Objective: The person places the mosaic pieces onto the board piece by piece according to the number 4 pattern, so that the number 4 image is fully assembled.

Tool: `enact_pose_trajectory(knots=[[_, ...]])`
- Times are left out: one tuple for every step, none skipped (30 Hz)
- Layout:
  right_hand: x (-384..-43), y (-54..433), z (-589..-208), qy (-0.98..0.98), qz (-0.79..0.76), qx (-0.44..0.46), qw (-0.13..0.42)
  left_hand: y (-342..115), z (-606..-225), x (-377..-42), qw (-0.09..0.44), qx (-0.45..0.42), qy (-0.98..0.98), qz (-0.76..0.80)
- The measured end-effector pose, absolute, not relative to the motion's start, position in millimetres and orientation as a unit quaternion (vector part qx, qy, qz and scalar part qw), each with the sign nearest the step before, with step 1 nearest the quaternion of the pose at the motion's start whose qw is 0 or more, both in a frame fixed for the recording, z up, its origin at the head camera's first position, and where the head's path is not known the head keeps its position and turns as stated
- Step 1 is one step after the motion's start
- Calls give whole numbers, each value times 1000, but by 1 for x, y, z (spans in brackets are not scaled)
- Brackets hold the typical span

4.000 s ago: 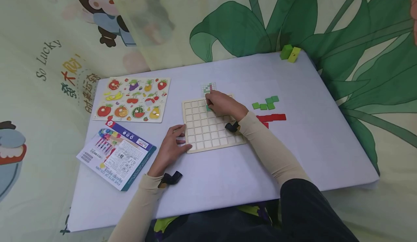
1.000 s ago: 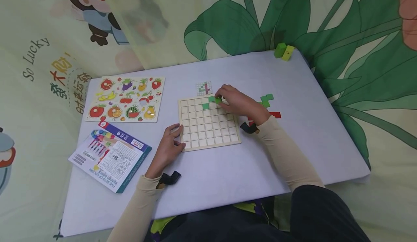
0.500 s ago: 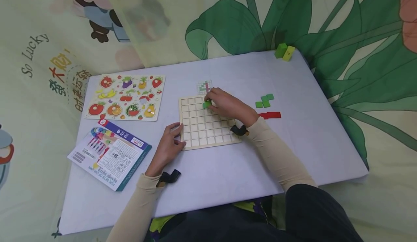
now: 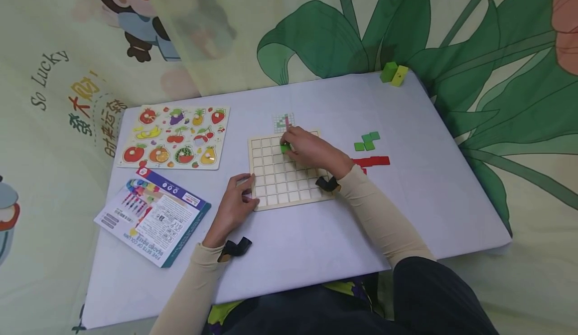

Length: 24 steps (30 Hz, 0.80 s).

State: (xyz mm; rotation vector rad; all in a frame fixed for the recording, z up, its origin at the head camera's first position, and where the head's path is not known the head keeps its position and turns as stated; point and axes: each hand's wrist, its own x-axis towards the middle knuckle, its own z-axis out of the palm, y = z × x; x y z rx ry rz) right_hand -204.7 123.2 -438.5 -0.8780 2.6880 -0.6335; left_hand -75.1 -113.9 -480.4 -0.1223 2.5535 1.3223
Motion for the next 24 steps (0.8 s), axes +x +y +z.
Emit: enact_pose_trajectory(knots=[[-205, 123, -439, 920, -218, -303, 121, -114, -480, -75, 131, -43, 879, 457], [-204, 122, -439, 919, -219, -305, 122, -113, -480, -75, 131, -43, 878, 458], [-204, 121, -439, 918, -220, -305, 123, -113, -480, -74, 131, -43, 878, 459], [-204, 120, -440, 918, -221, -306, 125, -113, -480, -74, 130, -42, 877, 460], [-204, 118, -440, 917, -222, -306, 128, -113, -481, -74, 129, -42, 877, 461], [-204, 117, -441, 917, -220, -306, 130, -113, -481, -74, 128, -40, 878, 460], [-204, 115, -442, 917, -217, -307, 133, -113, -481, -74, 126, -39, 878, 460], [-204, 113, -443, 918, -211, -309, 134, -113, -481, -74, 124, -38, 879, 460], [-203, 111, -444, 918, -206, -311, 135, -113, -481, -74, 122, -36, 879, 459], [-203, 109, -445, 918, -199, -317, 134, -114, -482, -74, 121, -35, 880, 458], [-203, 107, -447, 918, -191, -322, 132, -114, -482, -74, 120, -34, 880, 458], [-203, 106, -448, 918, -182, -328, 130, -114, -482, -75, 119, -33, 881, 457], [-203, 104, -450, 918, -175, -332, 128, -114, -482, -75, 119, -33, 880, 458], [-203, 103, -452, 918, -167, -336, 125, -114, -482, -75, 120, -33, 880, 458], [-203, 101, -453, 918, -163, -339, 123, -114, -482, -75, 120, -33, 880, 459], [-203, 100, -454, 919, -156, -341, 121, -114, -482, -75, 121, -34, 879, 460], [-203, 99, -456, 920, -147, -342, 121, -114, -482, -75, 121, -34, 879, 460], [-203, 98, -457, 921, -141, -342, 122, -114, -482, -74, 121, -35, 878, 461], [-203, 97, -458, 922, -133, -342, 125, -114, -482, -74, 121, -34, 878, 461], [-203, 96, -459, 923, -126, -342, 127, -114, -482, -74, 121, -34, 878, 461], [-202, 95, -459, 923, -121, -341, 130, -114, -482, -74, 121, -33, 878, 461], [-202, 95, -460, 924, -115, -341, 131, -114, -482, -74, 121, -33, 879, 460], [-201, 94, -460, 924, -111, -341, 131, -114, -482, -74, 120, -33, 879, 461], [-201, 94, -460, 924, -109, -343, 129, -115, -482, -75, 120, -34, 879, 460]])
